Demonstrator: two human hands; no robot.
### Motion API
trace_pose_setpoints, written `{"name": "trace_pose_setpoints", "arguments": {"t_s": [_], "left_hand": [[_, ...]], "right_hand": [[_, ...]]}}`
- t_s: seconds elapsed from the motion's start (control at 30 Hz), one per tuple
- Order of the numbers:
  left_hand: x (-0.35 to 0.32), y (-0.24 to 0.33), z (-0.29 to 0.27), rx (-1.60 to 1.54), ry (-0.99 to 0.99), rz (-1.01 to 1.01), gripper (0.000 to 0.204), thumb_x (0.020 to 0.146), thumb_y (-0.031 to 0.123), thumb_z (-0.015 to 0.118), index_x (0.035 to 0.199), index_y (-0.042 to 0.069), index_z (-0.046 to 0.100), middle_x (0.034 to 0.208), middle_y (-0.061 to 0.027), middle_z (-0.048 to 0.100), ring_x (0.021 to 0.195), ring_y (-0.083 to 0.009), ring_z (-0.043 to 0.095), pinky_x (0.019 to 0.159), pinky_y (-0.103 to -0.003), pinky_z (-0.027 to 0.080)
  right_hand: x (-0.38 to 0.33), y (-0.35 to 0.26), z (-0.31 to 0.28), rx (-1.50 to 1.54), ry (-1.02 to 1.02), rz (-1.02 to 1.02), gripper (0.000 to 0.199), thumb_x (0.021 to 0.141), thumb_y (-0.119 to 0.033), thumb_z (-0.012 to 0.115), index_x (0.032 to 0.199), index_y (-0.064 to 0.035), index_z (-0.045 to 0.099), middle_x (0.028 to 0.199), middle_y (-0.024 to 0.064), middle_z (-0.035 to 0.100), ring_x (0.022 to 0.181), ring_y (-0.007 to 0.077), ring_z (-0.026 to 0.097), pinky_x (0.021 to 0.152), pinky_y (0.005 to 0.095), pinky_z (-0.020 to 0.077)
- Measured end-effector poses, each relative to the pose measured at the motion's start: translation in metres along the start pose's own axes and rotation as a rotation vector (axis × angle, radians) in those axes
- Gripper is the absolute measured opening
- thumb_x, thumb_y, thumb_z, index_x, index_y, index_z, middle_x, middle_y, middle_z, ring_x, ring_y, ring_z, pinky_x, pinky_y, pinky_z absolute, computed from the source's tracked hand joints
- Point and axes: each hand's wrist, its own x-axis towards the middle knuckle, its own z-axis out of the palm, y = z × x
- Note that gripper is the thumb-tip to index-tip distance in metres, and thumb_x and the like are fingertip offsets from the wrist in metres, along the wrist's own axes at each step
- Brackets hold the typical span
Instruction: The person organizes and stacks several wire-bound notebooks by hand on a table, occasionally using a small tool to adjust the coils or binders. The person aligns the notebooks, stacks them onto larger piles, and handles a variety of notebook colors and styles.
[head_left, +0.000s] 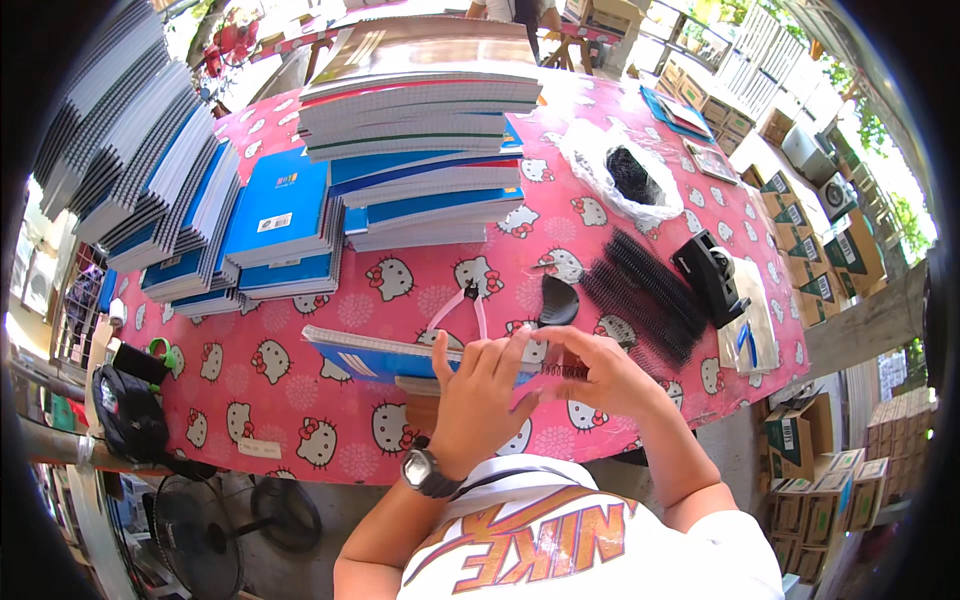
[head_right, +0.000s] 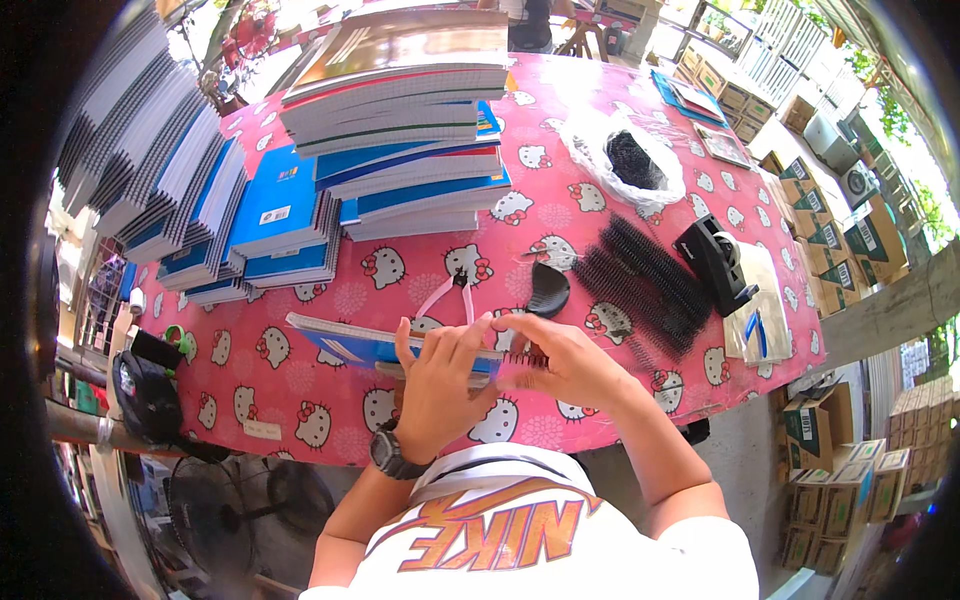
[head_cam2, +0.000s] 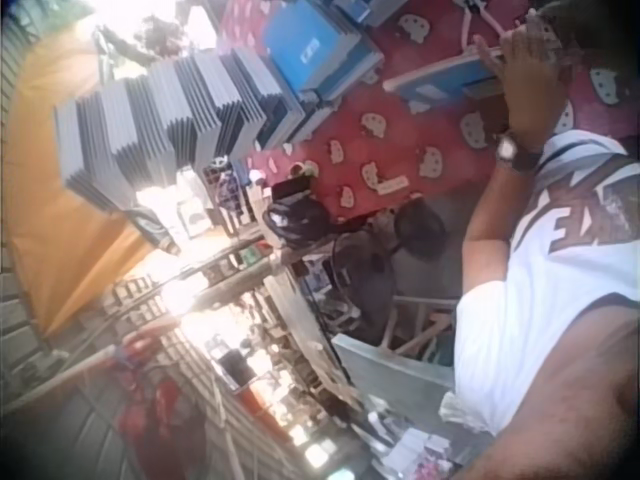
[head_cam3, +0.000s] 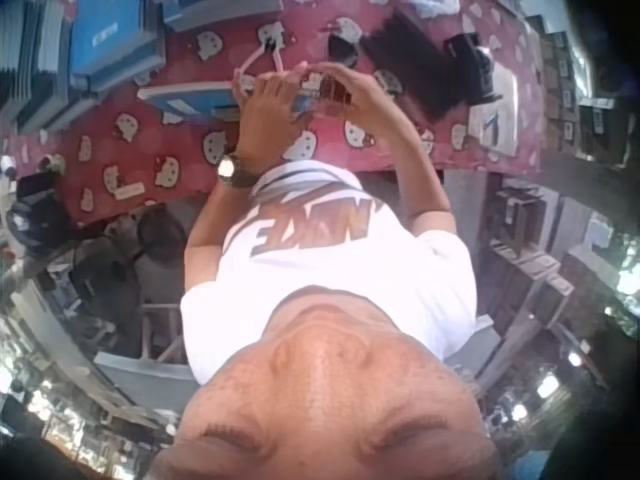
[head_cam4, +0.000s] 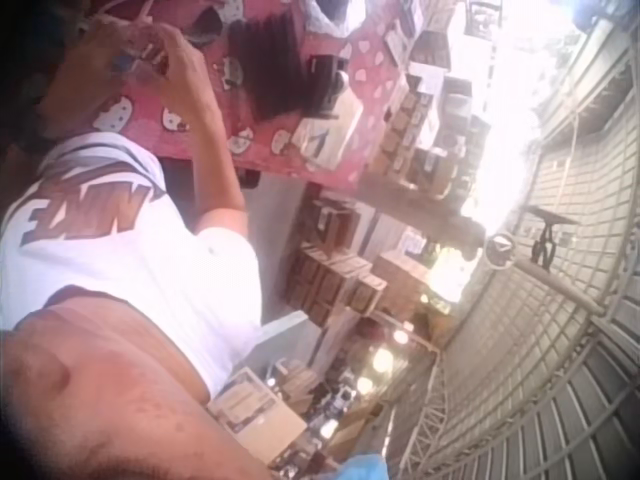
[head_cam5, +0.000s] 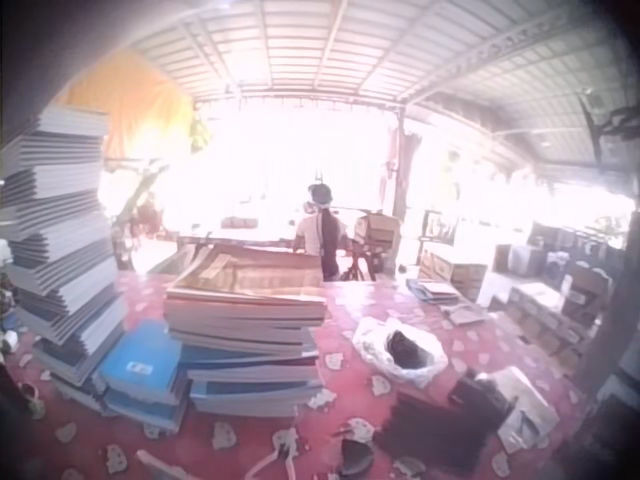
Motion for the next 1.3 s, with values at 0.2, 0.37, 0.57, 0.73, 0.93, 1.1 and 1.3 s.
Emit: {"name": "trace_pose_setpoints", "arguments": {"t_s": [0.2, 0.37, 0.57, 0.73, 0.93, 1.1, 1.3], "left_hand": [[-0.017, -0.013, -0.002, 0.037, -0.003, 0.160, 0.028, 0.074, 0.019, 0.068, 0.100, 0.020, 0.059, 0.088, 0.0073, 0.056, 0.090, -0.0138, 0.054, 0.095, -0.049, 0.020], [-0.015, -0.013, -0.001, 0.014, -0.010, 0.169, 0.020, 0.075, 0.024, 0.069, 0.092, 0.023, 0.060, 0.083, 0.0065, 0.055, 0.087, -0.0122, 0.053, 0.092, -0.048, 0.021], [-0.010, -0.014, 0.002, 0.021, 0.070, 0.182, 0.011, 0.078, 0.028, 0.066, 0.084, 0.020, 0.061, 0.083, 0.0056, 0.054, 0.086, -0.0121, 0.053, 0.095, -0.050, 0.021], [-0.007, -0.014, 0.003, -0.028, 0.176, 0.182, 0.014, 0.078, 0.032, 0.064, 0.081, 0.019, 0.061, 0.078, 0.0050, 0.054, 0.088, -0.0122, 0.052, 0.099, -0.053, 0.018], [-0.010, -0.015, 0.000, -0.020, 0.117, 0.161, 0.024, 0.078, 0.033, 0.065, 0.096, 0.019, 0.059, 0.093, 0.0035, 0.055, 0.094, -0.0142, 0.052, 0.099, -0.054, 0.018], [-0.011, -0.020, -0.011, -0.015, 0.059, 0.120, 0.034, 0.072, 0.036, 0.069, 0.099, 0.018, 0.058, 0.093, 0.0035, 0.055, 0.098, -0.0151, 0.052, 0.100, -0.056, 0.016], [-0.017, -0.050, -0.026, 0.086, 0.142, 0.051, 0.031, 0.063, 0.039, 0.074, 0.081, 0.017, 0.062, 0.082, 0.0045, 0.057, 0.094, -0.0143, 0.052, 0.101, -0.057, 0.013]], "right_hand": [[-0.003, 0.011, 0.005, 0.134, -0.082, 0.085, 0.040, 0.083, 0.004, 0.053, 0.122, -0.0058, 0.049, 0.074, 0.0054, 0.062, 0.068, 0.0152, 0.061, 0.062, 0.0281, 0.0481], [0.033, 0.083, -0.021, 0.074, 0.084, 0.178, 0.057, 0.076, -0.005, 0.063, 0.129, -0.0111, 0.044, 0.106, 0.0180, 0.057, 0.099, 0.0264, 0.056, 0.084, 0.0342, 0.0451], [0.063, 0.172, -0.016, -0.704, -0.146, 0.266, 0.082, 0.050, -0.031, 0.079, 0.125, -0.0166, 0.047, 0.141, 0.0218, 0.028, 0.130, 0.0404, 0.027, 0.099, 0.0514, 0.0321], [0.072, 0.173, -0.005, -0.647, -0.043, 0.174, 0.079, 0.052, -0.033, 0.081, 0.123, -0.0141, 0.052, 0.140, 0.0235, 0.029, 0.129, 0.0417, 0.027, 0.102, 0.0469, 0.0322], [0.059, 0.152, -0.001, 0.110, -0.064, 0.130, 0.059, 0.074, -0.045, 0.069, 0.119, -0.0086, 0.058, 0.123, 0.0198, 0.053, 0.124, 0.0311, 0.041, 0.102, 0.0401, 0.0321], [0.052, 0.116, 0.017, 0.528, -0.185, -0.030, 0.080, 0.079, -0.066, 0.051, 0.118, 0.0042, 0.055, 0.116, 0.0098, 0.059, 0.111, 0.0190, 0.051, 0.090, 0.0313, 0.0405], [0.034, 0.054, 0.016, 0.911, -0.259, -0.162, 0.086, 0.067, -0.071, 0.058, 0.104, 0.0073, 0.061, 0.118, 0.0171, 0.055, 0.106, 0.0302, 0.053, 0.092, 0.0393, 0.0391]]}}
